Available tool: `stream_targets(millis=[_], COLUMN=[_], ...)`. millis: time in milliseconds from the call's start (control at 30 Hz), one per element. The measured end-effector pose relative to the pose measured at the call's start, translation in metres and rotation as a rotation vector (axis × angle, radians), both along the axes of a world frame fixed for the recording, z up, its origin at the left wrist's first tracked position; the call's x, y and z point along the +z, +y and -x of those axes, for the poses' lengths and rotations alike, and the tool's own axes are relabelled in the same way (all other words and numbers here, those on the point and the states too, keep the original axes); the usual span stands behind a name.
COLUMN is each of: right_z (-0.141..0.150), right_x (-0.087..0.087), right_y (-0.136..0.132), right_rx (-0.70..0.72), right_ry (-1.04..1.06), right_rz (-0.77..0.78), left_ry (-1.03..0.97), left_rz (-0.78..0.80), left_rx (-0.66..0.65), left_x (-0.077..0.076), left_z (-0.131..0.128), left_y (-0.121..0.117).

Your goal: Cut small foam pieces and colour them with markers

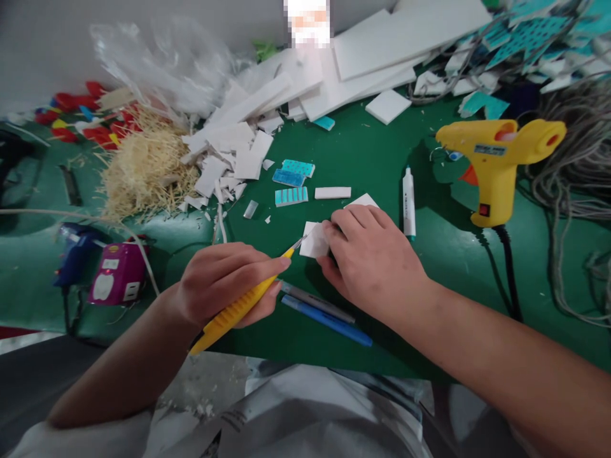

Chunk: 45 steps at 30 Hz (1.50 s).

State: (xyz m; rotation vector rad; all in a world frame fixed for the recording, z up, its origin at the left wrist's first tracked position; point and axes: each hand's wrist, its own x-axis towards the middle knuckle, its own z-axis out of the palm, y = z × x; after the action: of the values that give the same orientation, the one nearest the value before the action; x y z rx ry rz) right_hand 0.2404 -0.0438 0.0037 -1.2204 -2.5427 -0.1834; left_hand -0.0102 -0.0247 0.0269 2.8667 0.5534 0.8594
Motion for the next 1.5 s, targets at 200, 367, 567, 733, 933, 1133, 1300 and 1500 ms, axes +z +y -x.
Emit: stream_targets(millis=[200, 367, 567, 733, 933, 1133, 1300, 1500], right_z=[0.0, 0.001, -0.003, -0.005, -0.002, -0.002, -0.003, 0.0], right_x=[0.0, 0.001, 0.0, -0.002, 0.0, 0.003, 0.012, 0.02], right_y=[-0.001, 0.0, 0.003, 0.006, 0.001, 0.002, 0.003, -0.001], right_rx=[0.004, -0.001, -0.004, 0.047, 0.003, -0.006, 0.008, 0.09], right_ry=[0.009, 0.023, 0.148, 0.221, 0.331, 0.459, 0.513, 0.528], right_rz=[0.004, 0.034, 0.088, 0.136, 0.185, 0.265, 0.219, 0.224], left_ry=[0.035, 0.048, 0.024, 0.172, 0.31, 0.315, 0.162, -0.081], left_rz=[-0.032, -0.021, -0.271, -0.217, -0.131, 0.028, 0.023, 0.256], left_rx=[-0.027, 0.02, 0.29, 0.521, 0.475, 0.4, 0.417, 0.311], left_x=[0.005, 0.013, 0.002, -0.009, -0.014, -0.018, -0.004, 0.006], left_z=[0.003, 0.012, 0.016, 0.019, 0.018, 0.025, 0.019, -0.011], left_y=[-0.008, -0.014, 0.005, 0.005, -0.001, 0.012, 0.014, 0.002])
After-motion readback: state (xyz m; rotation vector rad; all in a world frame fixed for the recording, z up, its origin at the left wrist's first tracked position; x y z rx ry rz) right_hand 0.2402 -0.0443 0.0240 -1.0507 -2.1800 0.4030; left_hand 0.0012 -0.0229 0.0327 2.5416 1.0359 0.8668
